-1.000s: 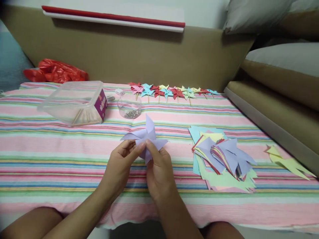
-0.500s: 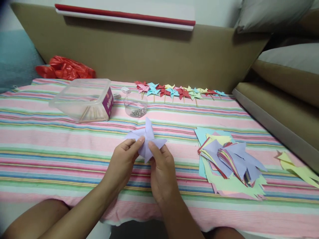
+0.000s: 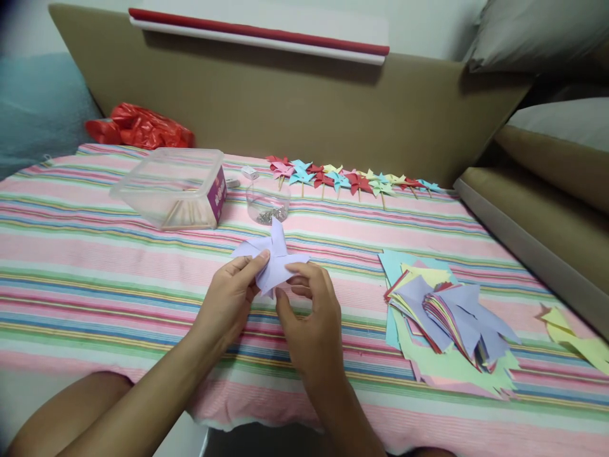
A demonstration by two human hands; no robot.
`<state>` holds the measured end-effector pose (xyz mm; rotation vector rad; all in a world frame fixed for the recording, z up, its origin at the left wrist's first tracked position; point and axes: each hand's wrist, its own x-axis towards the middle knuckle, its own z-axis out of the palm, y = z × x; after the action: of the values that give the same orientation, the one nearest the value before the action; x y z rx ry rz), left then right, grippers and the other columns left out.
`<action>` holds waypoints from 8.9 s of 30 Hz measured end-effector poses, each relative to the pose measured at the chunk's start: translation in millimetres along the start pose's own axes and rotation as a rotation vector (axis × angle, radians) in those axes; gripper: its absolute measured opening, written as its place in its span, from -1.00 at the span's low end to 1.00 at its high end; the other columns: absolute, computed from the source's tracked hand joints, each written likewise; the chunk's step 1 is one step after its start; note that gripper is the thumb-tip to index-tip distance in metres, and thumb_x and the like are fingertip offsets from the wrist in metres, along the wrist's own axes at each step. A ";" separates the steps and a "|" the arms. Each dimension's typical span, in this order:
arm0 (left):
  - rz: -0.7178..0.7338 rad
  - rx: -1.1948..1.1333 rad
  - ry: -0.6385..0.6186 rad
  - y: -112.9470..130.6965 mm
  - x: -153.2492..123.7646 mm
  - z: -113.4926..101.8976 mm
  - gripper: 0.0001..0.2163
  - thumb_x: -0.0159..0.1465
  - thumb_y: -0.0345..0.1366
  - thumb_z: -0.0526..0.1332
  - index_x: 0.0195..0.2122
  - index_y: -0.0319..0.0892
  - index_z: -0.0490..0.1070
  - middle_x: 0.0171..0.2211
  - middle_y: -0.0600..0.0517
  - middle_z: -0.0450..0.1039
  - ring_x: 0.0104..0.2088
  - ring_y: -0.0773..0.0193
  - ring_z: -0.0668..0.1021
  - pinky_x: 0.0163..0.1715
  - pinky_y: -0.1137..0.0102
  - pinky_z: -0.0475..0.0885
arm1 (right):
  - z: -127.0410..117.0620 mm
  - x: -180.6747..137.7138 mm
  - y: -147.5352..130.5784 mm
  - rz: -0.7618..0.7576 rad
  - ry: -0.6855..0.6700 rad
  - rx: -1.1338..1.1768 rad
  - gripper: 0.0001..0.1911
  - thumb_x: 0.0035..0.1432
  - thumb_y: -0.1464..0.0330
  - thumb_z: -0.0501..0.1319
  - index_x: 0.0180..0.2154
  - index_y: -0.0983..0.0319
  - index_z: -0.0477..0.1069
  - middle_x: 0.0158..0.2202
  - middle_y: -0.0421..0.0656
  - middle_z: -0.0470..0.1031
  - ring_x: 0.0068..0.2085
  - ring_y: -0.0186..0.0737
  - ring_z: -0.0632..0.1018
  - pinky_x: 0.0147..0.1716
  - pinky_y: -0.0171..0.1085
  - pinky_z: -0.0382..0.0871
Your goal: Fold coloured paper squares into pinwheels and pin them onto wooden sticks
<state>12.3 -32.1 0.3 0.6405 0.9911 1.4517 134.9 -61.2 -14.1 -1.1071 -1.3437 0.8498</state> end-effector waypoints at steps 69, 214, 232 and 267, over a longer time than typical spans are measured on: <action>0.195 0.286 -0.171 10.5 8.5 -8.6 -0.69 0.15 -0.08 0.41 -0.51 -0.22 0.46 -0.55 0.11 0.31 -0.49 0.36 0.32 -0.48 0.45 0.17 | -43.8 23.7 -6.3 -0.268 0.019 -0.250 -0.85 0.23 0.26 0.33 -0.17 0.13 0.50 0.10 -0.03 0.42 0.13 -0.06 0.51 0.02 -0.06 0.50; 0.421 0.464 -0.315 2.4 -32.7 -7.2 -0.87 0.35 -0.25 0.29 -0.15 -0.14 0.57 -0.24 0.01 0.53 -0.30 0.30 0.56 -0.32 0.44 0.44 | -39.8 11.0 -27.1 -0.043 -0.171 -0.055 -0.94 0.23 0.30 0.34 -0.28 0.14 0.55 -0.21 -0.16 0.60 -0.09 -0.13 0.57 -0.01 -0.11 0.39; 0.402 0.492 -0.406 0.2 -27.7 -9.9 -0.85 0.35 -0.25 0.29 -0.09 -0.13 0.53 -0.18 -0.02 0.52 -0.15 0.21 0.59 -0.12 0.36 0.51 | -35.6 10.8 -14.4 0.082 -0.075 0.207 -0.54 0.12 0.30 0.42 -0.07 0.08 0.21 -0.26 -0.25 0.60 -0.18 -0.21 0.60 -0.11 -0.16 0.43; 1.221 0.893 -0.674 40.9 -53.6 -34.1 -0.44 0.32 -0.51 0.25 0.33 -0.03 0.26 0.02 -0.10 0.59 0.03 0.04 0.61 0.02 0.17 0.54 | -46.8 -11.4 -40.3 -0.599 -0.190 -0.020 -0.58 0.17 0.66 0.26 -0.05 0.09 0.50 -0.16 -0.17 0.57 -0.17 -0.15 0.58 -0.16 -0.07 0.41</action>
<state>-29.7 -88.6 27.6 2.5143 0.6250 1.4732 175.0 -89.5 25.1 -0.5859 -1.7222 0.5015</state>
